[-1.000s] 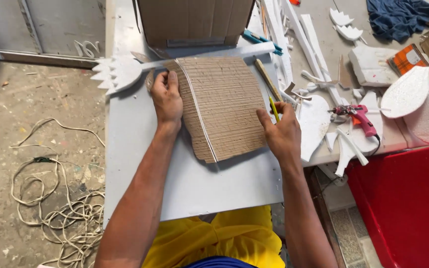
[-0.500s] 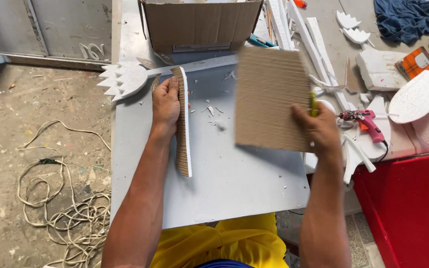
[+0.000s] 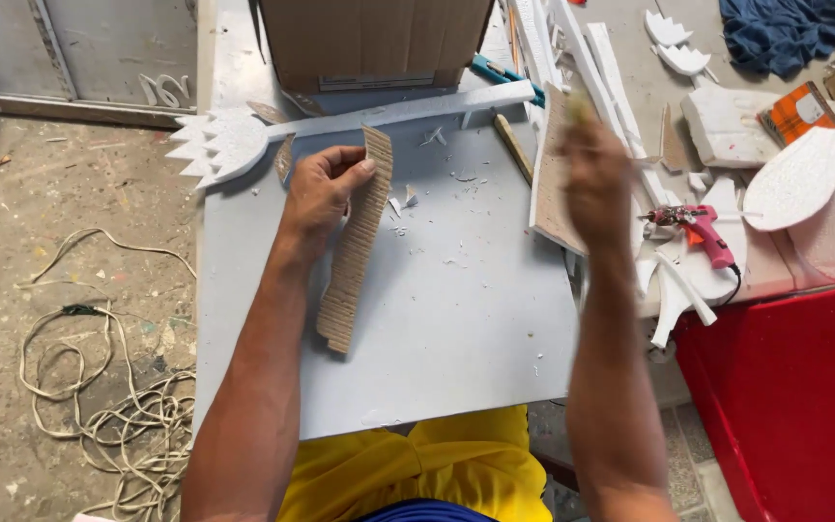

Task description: The person is using a utility knife to cut and shape a piece of textured cardboard on a workbench after sorting through foam pieces.

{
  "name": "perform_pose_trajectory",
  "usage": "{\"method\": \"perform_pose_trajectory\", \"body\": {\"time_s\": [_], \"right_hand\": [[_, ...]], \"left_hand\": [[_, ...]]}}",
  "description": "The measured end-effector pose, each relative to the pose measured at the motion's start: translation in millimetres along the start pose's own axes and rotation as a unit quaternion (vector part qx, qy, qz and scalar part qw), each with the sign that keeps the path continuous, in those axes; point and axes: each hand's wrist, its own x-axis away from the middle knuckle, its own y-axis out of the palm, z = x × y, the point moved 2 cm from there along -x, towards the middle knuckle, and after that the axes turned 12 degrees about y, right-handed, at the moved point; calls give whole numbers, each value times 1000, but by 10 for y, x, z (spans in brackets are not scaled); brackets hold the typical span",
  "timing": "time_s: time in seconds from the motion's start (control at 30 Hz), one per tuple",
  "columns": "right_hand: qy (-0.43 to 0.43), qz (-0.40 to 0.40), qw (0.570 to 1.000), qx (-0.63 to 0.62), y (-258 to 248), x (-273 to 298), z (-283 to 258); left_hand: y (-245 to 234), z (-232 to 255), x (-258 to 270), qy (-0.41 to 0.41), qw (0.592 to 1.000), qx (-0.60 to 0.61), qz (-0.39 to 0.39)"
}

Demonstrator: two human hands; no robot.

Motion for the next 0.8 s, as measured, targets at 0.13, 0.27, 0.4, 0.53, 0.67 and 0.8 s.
{"method": "perform_pose_trajectory", "body": {"time_s": [0.13,0.27,0.4,0.53,0.67,0.8], "right_hand": [[-55,-75,993,-70,583,206,-432],[-60,-82,992,-74,981,362,-391],[-69,-78,991,-87,1074,512,-365],[-25,-74,994,-81,1113,454,-216],[48,-53,992,-102,1131,302,21],[122,-42,980,-151,1034,149,218]], "left_hand": [[-16,182,55,19,996,-71,-53],[-36,383,116,12,993,-100,-67],[-67,500,93,76,985,-125,-95],[14,545,171,41,986,-136,-84],[11,54,115,-35,980,-175,-86],[134,18,104,-50,976,-190,-95]]}}
